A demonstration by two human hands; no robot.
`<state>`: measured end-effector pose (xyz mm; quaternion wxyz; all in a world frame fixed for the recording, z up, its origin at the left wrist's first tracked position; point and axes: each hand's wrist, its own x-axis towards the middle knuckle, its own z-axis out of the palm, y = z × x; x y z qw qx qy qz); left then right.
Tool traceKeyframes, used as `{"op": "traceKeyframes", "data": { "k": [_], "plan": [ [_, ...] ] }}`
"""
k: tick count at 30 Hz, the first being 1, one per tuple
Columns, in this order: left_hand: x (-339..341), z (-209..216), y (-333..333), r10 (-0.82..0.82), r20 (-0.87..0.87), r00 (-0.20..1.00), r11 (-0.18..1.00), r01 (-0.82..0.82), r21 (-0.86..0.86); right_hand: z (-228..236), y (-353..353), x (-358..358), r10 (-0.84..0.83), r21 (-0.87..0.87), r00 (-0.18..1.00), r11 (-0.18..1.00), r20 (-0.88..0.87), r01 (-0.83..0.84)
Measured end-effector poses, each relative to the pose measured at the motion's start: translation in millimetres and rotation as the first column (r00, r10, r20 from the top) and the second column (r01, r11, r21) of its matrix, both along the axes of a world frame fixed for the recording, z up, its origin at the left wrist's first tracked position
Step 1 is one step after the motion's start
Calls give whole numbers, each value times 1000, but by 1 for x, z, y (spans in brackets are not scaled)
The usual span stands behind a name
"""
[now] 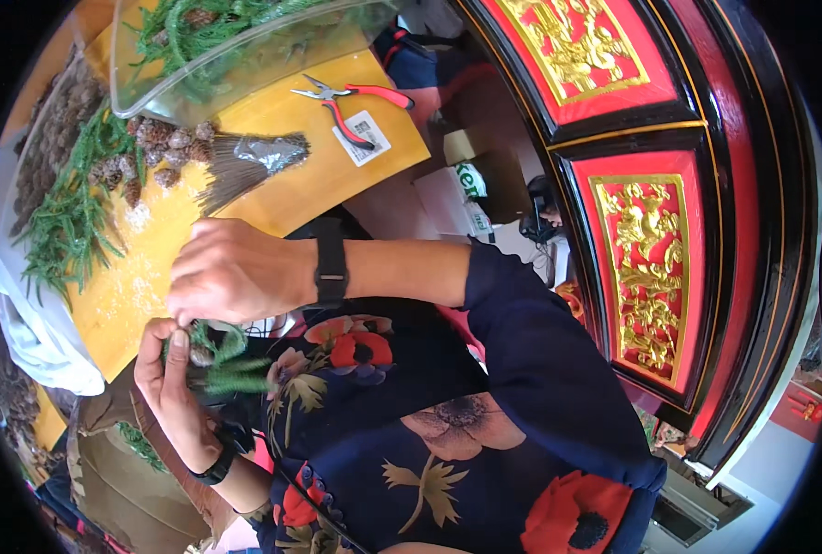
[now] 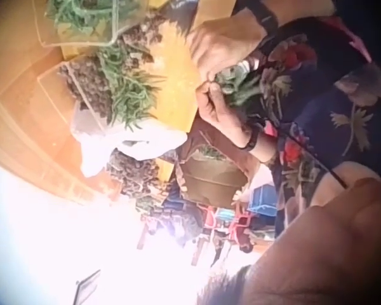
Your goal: Assembling artificial plant decorations by attaching green foliage sprigs to stems.
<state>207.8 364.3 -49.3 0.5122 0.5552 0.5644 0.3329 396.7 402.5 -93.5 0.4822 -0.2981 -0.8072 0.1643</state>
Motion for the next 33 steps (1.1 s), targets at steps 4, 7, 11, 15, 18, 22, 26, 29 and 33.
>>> {"op": "traceKeyframes", "data": {
  "k": [4, 7, 11, 15, 18, 22, 26, 29, 33],
  "plan": [
    [-15, -3, 5, 144, 459, 877, 945, 16, -327, 13, 6, 0, -7, 261, 999, 965, 47, -5],
    [-23, -1, 11, 147, 615, 774, 921, 120, -372, 20, 13, -5, -32, 350, 996, 937, 87, 0],
    [-19, 9, 9, 63, 258, 964, 985, -19, -169, 18, 14, -14, -30, 219, 993, 976, 118, 4],
    [-24, 14, 14, -81, -262, 962, 976, 130, 175, 20, 11, -18, -63, -131, 993, 988, 99, 76],
    [-31, 4, 15, 33, -10, 999, 999, -33, -4, 26, 15, 8, -411, -130, 903, 896, 120, 425],
    [-63, 3, 17, 149, 151, 977, 986, -135, -99, 15, 10, 51, -685, 69, 419, 563, 597, 823],
    [-84, 2, 21, 191, 308, 932, 975, -144, -171, 7, -4, 57, -600, -49, 396, 510, 695, 859],
    [-93, 4, 21, 206, 349, 914, 975, -159, -158, 23, 1, 38, -491, -79, 322, 452, 810, 889],
    [-101, 7, 22, 239, 386, 891, 969, -191, -158, 29, 4, 22, -408, 22, 162, 409, 899, 912]
  ]
}}
